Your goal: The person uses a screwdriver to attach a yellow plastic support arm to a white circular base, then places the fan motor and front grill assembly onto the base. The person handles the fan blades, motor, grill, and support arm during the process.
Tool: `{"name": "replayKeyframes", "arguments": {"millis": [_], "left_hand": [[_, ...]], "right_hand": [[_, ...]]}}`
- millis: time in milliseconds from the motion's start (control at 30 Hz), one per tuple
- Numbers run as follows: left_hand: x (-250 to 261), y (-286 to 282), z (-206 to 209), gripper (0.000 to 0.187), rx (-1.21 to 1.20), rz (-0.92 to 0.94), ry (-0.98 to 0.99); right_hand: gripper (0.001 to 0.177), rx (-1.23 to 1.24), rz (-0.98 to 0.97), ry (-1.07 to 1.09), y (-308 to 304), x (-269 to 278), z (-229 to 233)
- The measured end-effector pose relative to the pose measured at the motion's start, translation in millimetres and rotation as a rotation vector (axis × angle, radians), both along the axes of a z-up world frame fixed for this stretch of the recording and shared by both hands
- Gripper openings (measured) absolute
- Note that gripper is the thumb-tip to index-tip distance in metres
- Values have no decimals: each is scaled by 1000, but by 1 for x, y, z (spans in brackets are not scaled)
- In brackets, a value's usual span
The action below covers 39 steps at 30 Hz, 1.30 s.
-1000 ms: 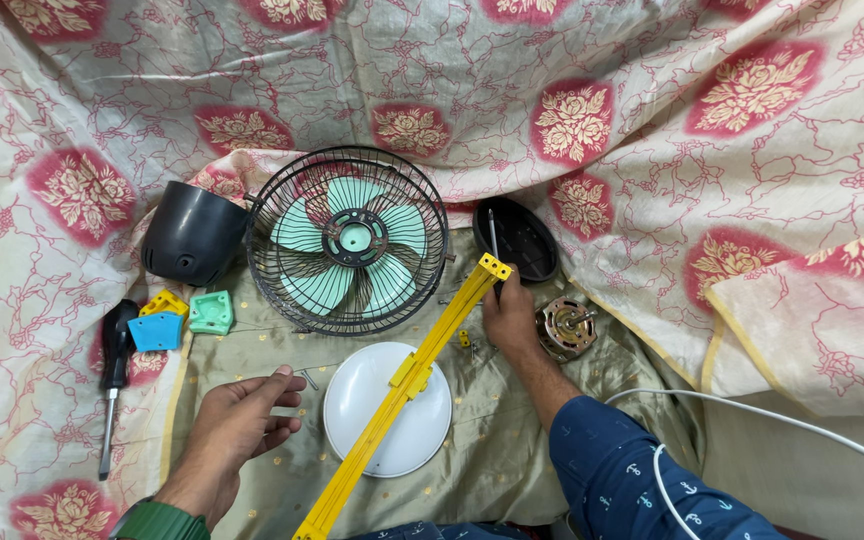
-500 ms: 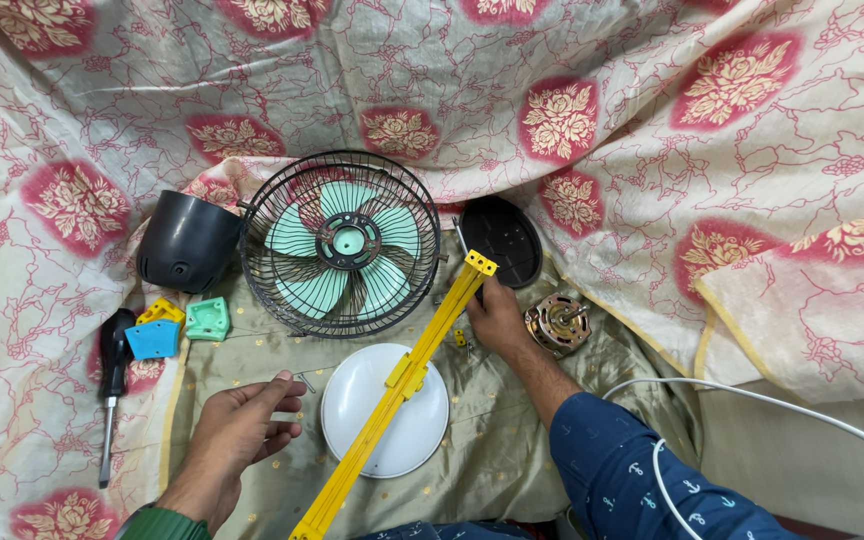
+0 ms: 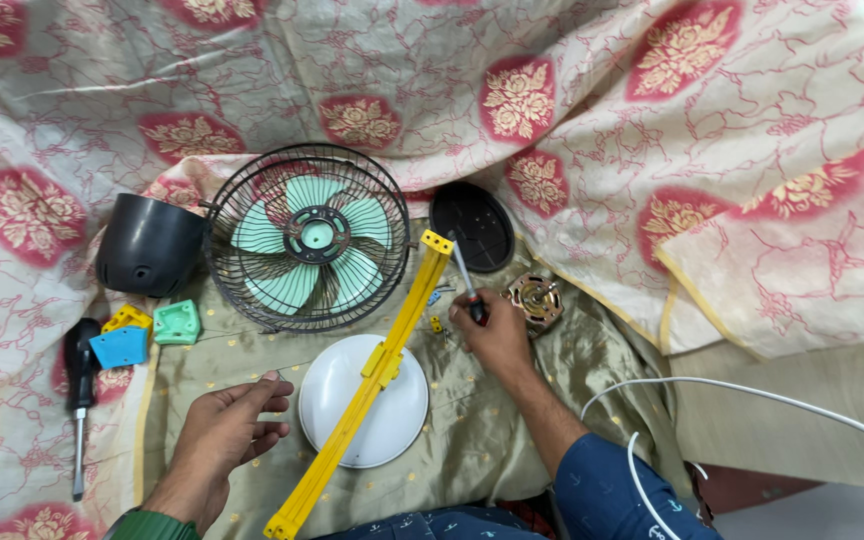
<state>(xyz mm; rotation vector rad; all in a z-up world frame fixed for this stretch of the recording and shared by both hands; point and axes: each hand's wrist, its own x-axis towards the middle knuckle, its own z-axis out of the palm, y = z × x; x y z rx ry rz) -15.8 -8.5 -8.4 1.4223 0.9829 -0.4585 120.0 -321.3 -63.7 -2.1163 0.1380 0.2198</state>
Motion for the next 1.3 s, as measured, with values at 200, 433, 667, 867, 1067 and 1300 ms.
{"name": "replayKeyframes", "arguments": {"millis": [200, 433, 667, 867, 1067, 1300], "left_hand": [[1, -11, 3, 43, 5, -45, 0], [3, -17, 0, 42, 24, -62, -36], [-7, 32, -58, 35, 233, -110, -102], [-38, 67, -122, 42, 125, -142, 129], [-18, 58, -102, 47, 456, -224, -43], [60, 31, -46, 47, 287, -103, -205]], "right_hand": [[24, 56, -13, 6, -10, -18, -3], [25, 144, -116, -98, -29, -34, -4], [22, -56, -95, 18, -39, -69, -17], [19, -178, -4, -267, -48, -78, -31], [19, -60, -26, 24, -53, -79, -27], [23, 70, -61, 74, -50, -79, -34]]}}
